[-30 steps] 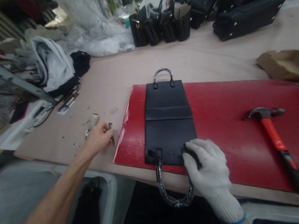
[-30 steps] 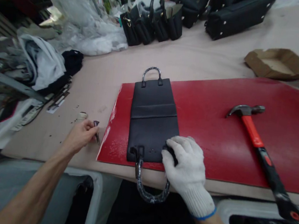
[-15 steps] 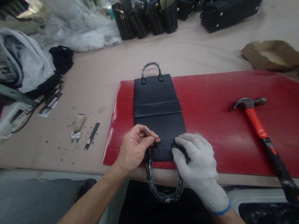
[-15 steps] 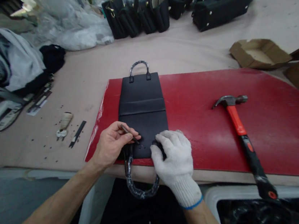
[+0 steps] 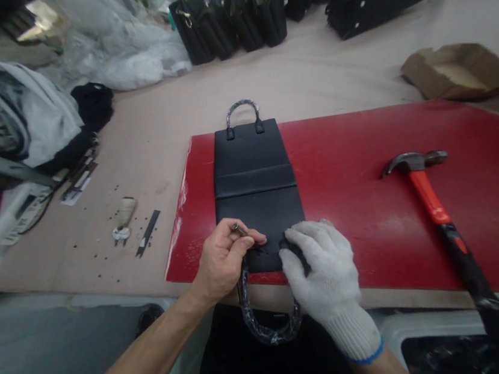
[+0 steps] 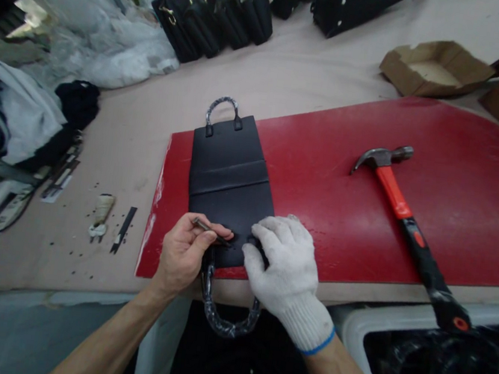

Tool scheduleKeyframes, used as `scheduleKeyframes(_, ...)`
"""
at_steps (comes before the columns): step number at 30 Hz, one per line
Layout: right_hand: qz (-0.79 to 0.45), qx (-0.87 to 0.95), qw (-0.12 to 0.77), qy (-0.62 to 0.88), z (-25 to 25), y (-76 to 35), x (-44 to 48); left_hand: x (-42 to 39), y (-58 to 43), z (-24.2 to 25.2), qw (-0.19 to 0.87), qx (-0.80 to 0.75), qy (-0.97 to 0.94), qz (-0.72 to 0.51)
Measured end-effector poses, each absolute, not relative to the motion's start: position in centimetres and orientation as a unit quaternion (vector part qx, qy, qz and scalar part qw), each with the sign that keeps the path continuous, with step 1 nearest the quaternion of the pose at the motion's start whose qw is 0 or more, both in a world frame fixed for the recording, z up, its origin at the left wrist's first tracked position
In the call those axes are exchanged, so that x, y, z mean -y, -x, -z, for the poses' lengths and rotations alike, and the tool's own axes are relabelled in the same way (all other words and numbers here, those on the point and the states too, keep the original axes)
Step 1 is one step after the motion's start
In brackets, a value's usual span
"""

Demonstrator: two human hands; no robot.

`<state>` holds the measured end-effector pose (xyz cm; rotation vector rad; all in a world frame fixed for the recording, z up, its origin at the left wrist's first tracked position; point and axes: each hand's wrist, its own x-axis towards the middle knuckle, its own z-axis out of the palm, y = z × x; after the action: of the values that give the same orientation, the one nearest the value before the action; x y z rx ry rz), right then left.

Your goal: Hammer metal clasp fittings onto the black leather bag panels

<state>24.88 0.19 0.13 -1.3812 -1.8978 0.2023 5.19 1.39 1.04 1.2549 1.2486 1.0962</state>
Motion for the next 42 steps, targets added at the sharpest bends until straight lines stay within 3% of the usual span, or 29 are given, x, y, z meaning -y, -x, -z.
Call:
scheduleKeyframes(15, -0.078, 0.74, 0.388, 0.543, 0.0, -24.9, -0.2, -1.3, -5.4, -1.0, 0.491, -0.522, -0.529, -0.454)
scheduleKeyframes(26, -0.158, 0.695, 0.457, 0.532, -0.2, -25.9, 0.0, -1.1, -5.6, -1.0, 0.358, -0.519, -0.647, -0.428)
scheduleKeyframes(31, -0.15, 0.633, 0.466, 0.6, -1.7, -29.8, 0.2, -1.2, -6.0, -0.8, 0.368, -0.52, -0.629, -0.445)
scheduleKeyframes(35, -0.078, 0.592, 0.414, 0.687, -2.9, -34.5, 0.4, -1.2, -6.1, -0.6, 0.402, -0.527, -0.596, -0.453)
scheduleKeyframes(42, 0.082, 0.577, 0.198, 0.788, -1.7, -41.1, 1.0, -1.4, -6.0, -0.3, 0.411, -0.524, -0.592, -0.455)
